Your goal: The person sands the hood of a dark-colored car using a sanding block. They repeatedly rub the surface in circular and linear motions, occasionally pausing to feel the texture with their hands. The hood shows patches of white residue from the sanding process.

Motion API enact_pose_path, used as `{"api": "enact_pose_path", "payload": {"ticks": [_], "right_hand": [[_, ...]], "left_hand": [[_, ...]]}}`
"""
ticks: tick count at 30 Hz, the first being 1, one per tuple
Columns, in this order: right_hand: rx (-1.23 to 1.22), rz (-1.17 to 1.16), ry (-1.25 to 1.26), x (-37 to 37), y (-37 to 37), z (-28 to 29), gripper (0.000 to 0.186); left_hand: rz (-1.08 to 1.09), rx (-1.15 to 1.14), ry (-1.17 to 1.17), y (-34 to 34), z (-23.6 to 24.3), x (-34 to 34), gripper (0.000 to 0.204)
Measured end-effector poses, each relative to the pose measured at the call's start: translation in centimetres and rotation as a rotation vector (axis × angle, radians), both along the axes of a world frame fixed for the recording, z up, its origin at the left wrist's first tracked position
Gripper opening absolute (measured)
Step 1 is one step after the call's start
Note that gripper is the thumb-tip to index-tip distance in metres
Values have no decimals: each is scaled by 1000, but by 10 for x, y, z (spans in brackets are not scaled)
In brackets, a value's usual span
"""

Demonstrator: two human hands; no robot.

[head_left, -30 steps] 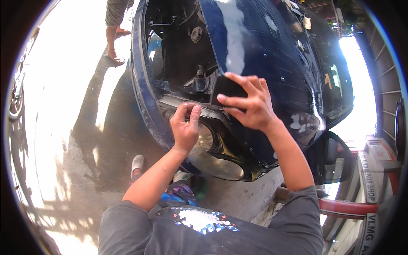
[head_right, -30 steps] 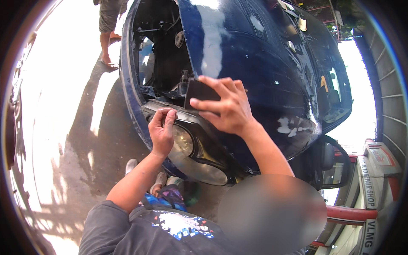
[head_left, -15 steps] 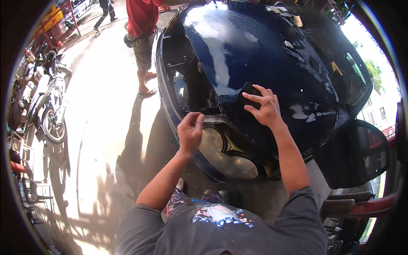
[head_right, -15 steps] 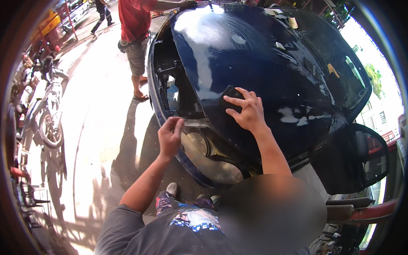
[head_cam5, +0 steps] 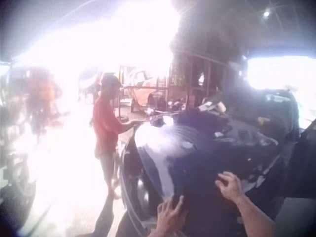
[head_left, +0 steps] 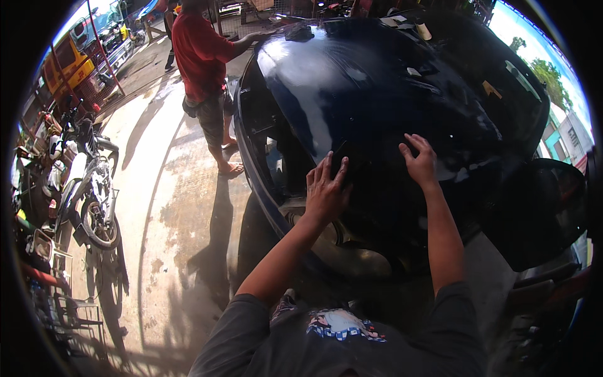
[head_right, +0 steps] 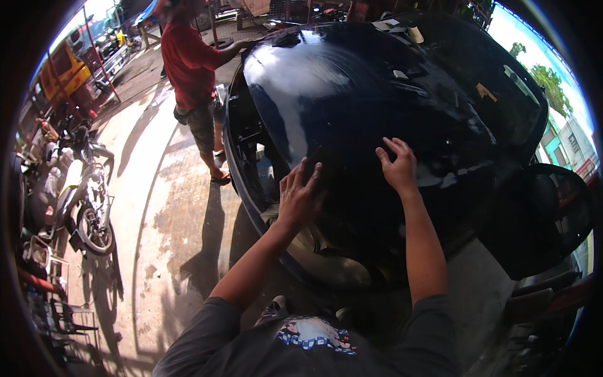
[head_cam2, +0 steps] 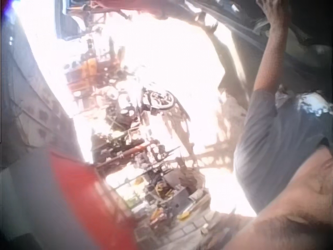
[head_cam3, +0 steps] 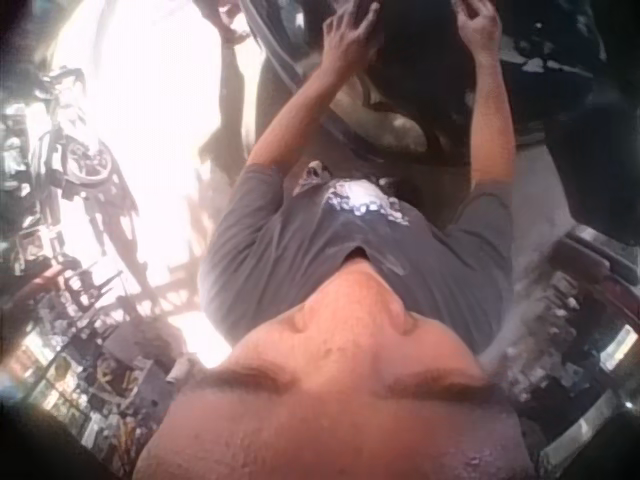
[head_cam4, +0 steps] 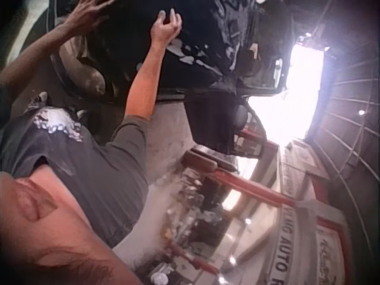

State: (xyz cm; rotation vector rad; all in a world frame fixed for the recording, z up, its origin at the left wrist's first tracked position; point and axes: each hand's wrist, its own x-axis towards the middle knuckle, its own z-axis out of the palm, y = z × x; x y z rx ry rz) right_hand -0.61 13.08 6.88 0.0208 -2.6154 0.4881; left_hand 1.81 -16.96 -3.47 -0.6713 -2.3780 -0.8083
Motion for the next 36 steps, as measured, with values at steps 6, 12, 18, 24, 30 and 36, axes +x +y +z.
{"api": "enact_pose_path", "payload": {"ticks": [6,12,18,24,30,36], "right_hand": [[336,-591,-185,-39,102,-28,76],[346,-607,-189,-38,101,-30,71],[365,-600,-136,-38,94,-25,69],[400,-607,-125,-39,102,-34,66],[368,-607,-140,-38,91,-24,65],[323,-598,-130,-34,88,-17,66]], "left_hand": [[-177,29,-86,-100,-16,-141,71],[166,121,-125,-161,-14,-369,62],[201,96,-193,-93,10,-201,67],[-293,-59,-77,-68,-9,-69,66],[7,-78,35,-138,5,-330,61],[401,-49,-240,-116,23,-411,60]]}}
